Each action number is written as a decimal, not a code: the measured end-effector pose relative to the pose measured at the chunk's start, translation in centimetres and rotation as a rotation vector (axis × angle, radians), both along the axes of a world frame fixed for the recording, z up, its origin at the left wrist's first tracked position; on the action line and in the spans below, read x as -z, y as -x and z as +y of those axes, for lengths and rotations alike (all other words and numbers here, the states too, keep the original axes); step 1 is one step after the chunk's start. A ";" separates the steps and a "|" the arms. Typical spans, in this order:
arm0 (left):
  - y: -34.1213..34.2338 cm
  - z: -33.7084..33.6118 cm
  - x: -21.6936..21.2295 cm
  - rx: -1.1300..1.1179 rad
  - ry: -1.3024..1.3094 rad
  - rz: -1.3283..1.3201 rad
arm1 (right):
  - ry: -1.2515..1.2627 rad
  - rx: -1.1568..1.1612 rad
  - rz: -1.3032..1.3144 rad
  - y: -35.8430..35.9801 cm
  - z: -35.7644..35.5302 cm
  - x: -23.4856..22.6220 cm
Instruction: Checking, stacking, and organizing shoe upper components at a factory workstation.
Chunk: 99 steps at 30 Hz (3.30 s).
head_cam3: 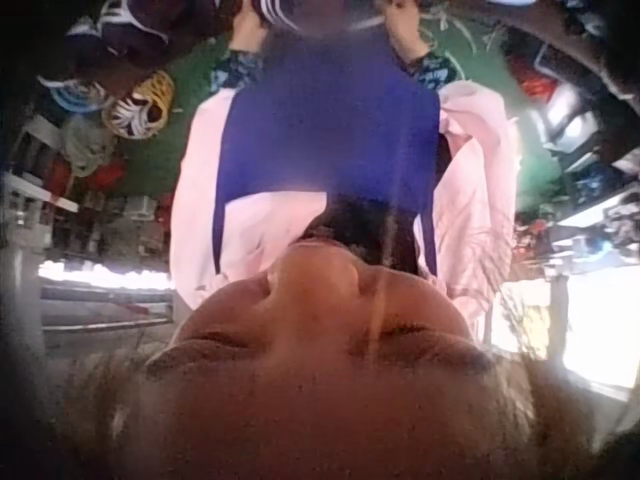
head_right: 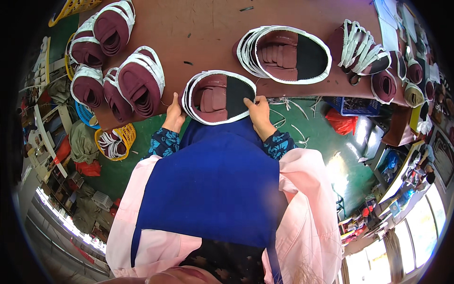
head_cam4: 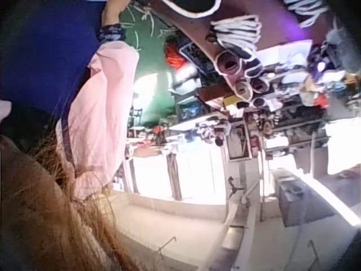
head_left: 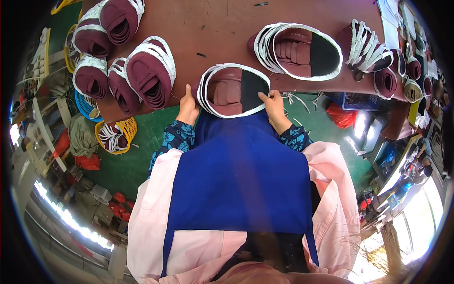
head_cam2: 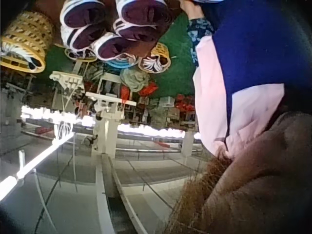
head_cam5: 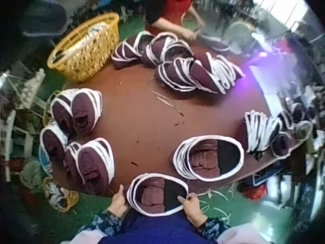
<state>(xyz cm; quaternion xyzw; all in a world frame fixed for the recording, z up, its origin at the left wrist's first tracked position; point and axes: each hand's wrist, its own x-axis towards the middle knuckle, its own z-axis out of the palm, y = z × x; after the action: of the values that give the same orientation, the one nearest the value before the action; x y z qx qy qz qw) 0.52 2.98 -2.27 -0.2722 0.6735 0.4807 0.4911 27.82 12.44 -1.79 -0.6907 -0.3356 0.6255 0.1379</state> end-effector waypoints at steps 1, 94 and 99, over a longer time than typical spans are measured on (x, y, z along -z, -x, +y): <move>0.1 0.0 0.0 0.002 0.000 -0.001 | 0.040 0.034 -0.013 0.2 -0.1 -0.1; -30.0 42.8 -24.0 0.352 -0.897 0.244 | 0.075 0.156 1.385 -26.6 41.3 -13.7; -26.1 42.0 -24.9 0.435 -0.895 0.223 | 0.204 -0.052 1.355 -24.2 40.8 -15.8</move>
<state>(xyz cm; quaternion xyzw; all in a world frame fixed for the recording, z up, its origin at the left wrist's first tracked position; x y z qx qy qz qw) 26.63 44.95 22.68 0.1642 0.4910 0.6350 0.5734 51.98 53.24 14.02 -0.1482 -0.1313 0.9512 0.2366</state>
